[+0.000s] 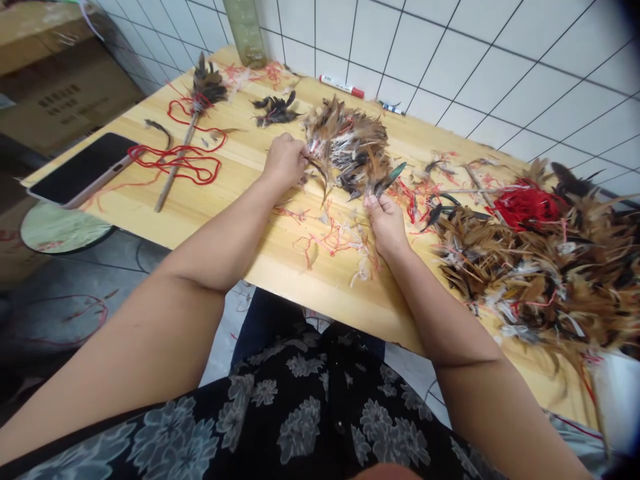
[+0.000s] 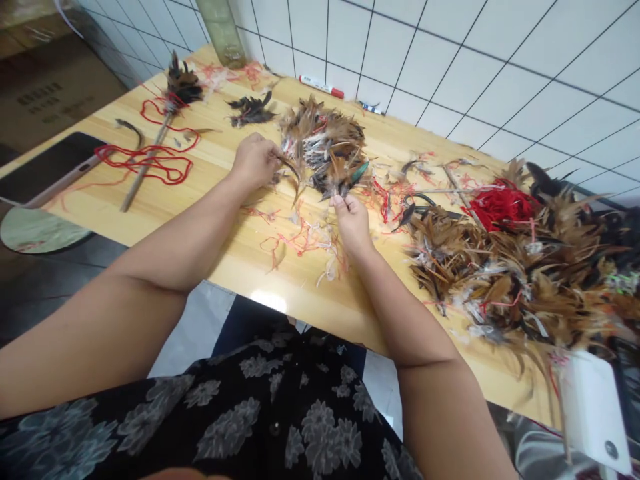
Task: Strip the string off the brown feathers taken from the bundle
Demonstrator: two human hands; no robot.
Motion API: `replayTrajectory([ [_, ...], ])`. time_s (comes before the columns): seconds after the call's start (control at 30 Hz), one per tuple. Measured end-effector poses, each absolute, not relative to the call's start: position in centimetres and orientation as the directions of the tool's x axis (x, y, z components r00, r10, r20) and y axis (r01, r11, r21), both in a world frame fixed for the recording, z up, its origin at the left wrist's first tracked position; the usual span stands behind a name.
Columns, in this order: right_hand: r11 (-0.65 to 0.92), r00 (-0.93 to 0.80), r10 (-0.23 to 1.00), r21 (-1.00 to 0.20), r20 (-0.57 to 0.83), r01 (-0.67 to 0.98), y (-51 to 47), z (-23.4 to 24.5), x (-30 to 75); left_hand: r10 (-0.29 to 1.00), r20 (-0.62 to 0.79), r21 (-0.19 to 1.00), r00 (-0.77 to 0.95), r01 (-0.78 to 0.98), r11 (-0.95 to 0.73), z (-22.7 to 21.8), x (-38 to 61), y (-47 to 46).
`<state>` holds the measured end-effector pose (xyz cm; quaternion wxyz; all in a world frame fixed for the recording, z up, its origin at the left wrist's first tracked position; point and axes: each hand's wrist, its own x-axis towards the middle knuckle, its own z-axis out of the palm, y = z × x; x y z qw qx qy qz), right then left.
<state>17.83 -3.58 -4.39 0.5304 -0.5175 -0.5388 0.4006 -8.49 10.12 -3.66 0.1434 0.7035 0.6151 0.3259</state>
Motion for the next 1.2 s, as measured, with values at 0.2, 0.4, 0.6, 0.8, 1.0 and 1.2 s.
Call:
replayTrajectory([
  [0.2, 0.1, 0.169, 0.978, -0.987, 0.12, 0.123, -3.8, -3.6, 17.3, 0.943, 0.331, 0.769, -0.043, 0.591, -0.243, -2.4, -7.3, 8.8],
  [0.4, 0.069, 0.172, 0.981, -0.989, 0.092, 0.132, -3.9, -3.3, 17.5, 0.966, 0.179, 0.975, 0.188, 0.097, -0.199, -1.8, -4.3, 5.0],
  [0.6, 0.012, 0.158, 0.987, -0.981, 0.043, 0.193, -3.7, -3.7, 17.5, 0.945, 0.098, 0.995, 0.311, -0.041, -0.09, -1.2, -2.4, 2.1],
  [0.8, 0.027, 0.124, 0.991, -0.979, 0.053, 0.201, -3.4, -4.3, 17.4, 0.945, 0.129, 0.991, 0.302, -0.012, -0.132, -1.5, -1.6, 1.1],
  [1.0, 0.016, 0.088, 0.996, -0.98, 0.033, 0.196, -3.6, -3.9, 16.9, 0.933, 0.195, 0.962, 0.302, 0.125, -0.242, -2.1, -0.9, 0.7],
  [1.2, 0.012, 0.076, 0.997, -0.985, 0.026, 0.172, -3.7, -3.9, 16.9, 0.915, 0.24, 0.945, 0.325, 0.138, -0.297, -1.4, -1.4, 1.0],
])
